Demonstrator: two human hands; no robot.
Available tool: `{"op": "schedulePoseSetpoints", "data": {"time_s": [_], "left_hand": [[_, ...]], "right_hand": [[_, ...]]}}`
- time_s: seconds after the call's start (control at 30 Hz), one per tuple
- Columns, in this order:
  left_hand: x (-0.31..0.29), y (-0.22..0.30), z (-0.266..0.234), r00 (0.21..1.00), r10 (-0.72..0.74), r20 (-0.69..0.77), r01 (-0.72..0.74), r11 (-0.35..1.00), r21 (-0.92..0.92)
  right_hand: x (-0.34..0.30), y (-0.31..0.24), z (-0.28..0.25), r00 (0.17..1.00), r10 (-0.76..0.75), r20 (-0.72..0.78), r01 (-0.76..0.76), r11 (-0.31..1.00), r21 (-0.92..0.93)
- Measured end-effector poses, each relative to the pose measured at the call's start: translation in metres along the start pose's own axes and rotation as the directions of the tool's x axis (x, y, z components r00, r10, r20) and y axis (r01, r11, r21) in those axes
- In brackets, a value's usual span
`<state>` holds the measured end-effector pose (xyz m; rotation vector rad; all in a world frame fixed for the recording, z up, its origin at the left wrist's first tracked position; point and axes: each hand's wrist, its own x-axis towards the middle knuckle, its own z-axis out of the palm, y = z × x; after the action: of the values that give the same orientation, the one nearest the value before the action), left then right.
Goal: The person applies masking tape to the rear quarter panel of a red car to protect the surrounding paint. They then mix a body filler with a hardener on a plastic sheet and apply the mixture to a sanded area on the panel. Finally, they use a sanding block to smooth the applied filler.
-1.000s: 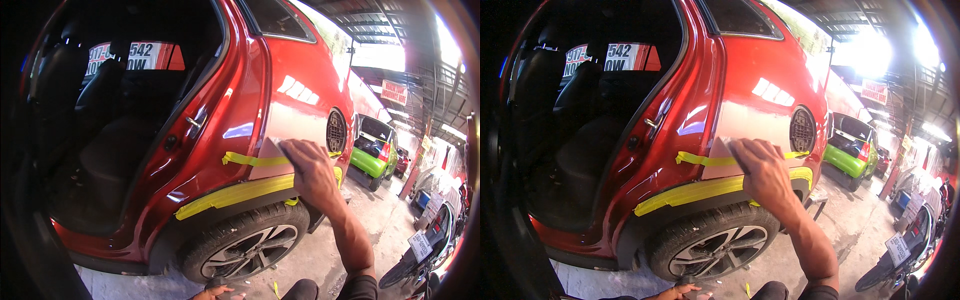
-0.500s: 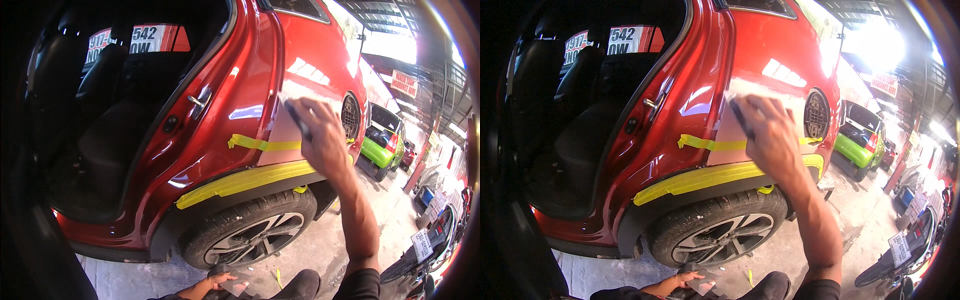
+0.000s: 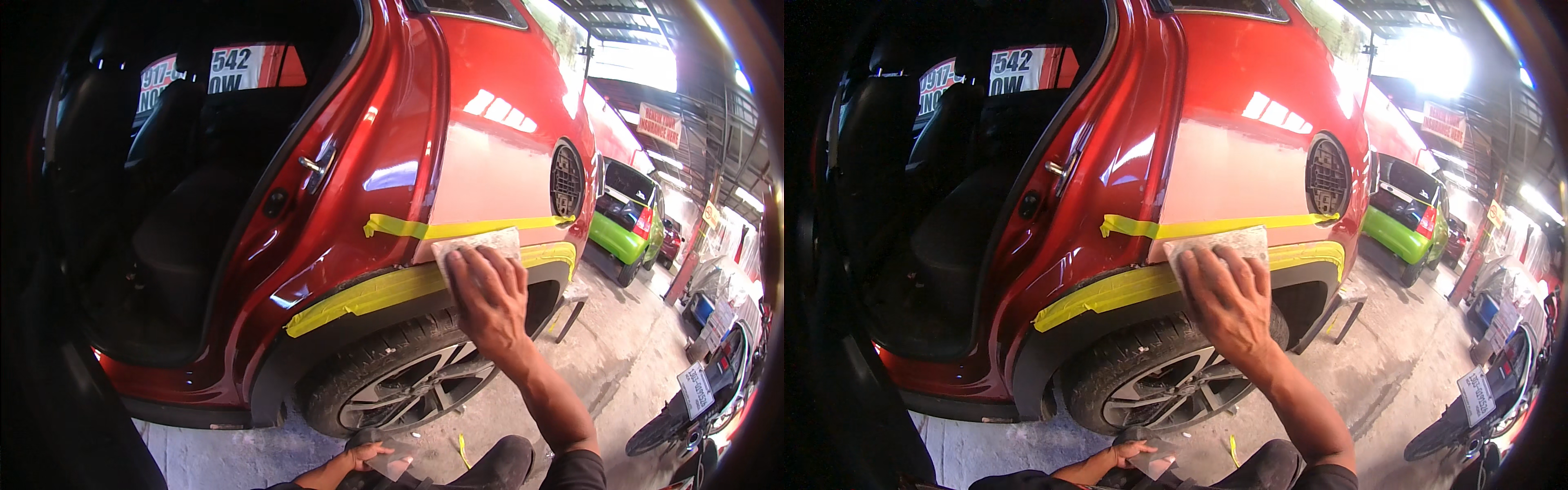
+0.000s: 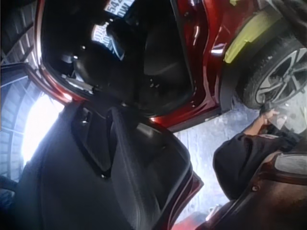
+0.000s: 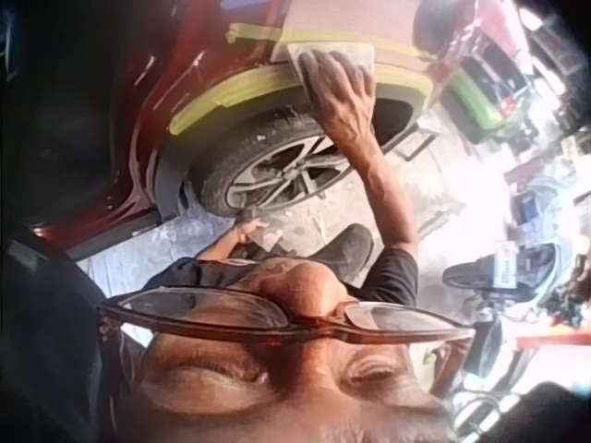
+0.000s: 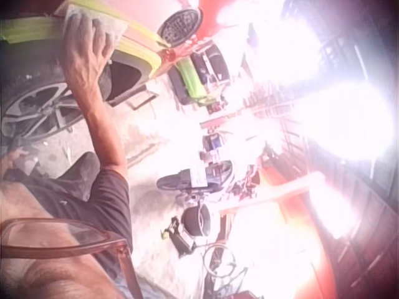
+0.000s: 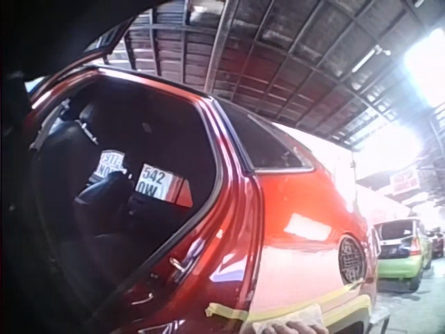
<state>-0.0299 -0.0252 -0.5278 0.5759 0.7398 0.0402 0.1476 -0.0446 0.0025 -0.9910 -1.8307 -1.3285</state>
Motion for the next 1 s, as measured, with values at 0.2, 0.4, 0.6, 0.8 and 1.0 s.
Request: {"op": "schedulePoseSetpoints", "data": {"time_s": [0.2, 0.4, 0.6, 0.8, 1.0], "left_hand": [[0.022, -0.004, -0.02, 0.984, 0.02, 0.178, -0.014, 0.999, -0.035], [-0.002, 0.003, 0.001, 0.997, 0.005, 0.082, -0.001, 0.999, -0.047], [-0.005, 0.0, -0.001, 1.0, 0.009, -0.02, -0.008, 0.999, 0.05], [-0.003, 0.003, -0.001, 0.999, -0.036, 0.011, 0.035, 0.998, 0.043], [-0.004, -0.002, 0.005, 0.998, 0.054, 0.021, -0.053, 0.997, -0.047]], "right_hand": [[0.073, 0.042, -0.04, 0.995, 0.103, -0.001, -0.102, 0.994, 0.036], [0.116, 0.066, -0.019, 0.998, 0.04, 0.038, -0.045, 0.991, 0.13], [0.105, 0.036, -0.017, 0.986, 0.088, 0.145, -0.116, 0.974, 0.197], [0.042, -0.007, -0.008, 0.993, 0.03, 0.116, -0.042, 0.994, 0.105], [0.016, -0.014, 0.002, 0.999, 0.0, 0.032, -0.002, 0.998, 0.069]]}}
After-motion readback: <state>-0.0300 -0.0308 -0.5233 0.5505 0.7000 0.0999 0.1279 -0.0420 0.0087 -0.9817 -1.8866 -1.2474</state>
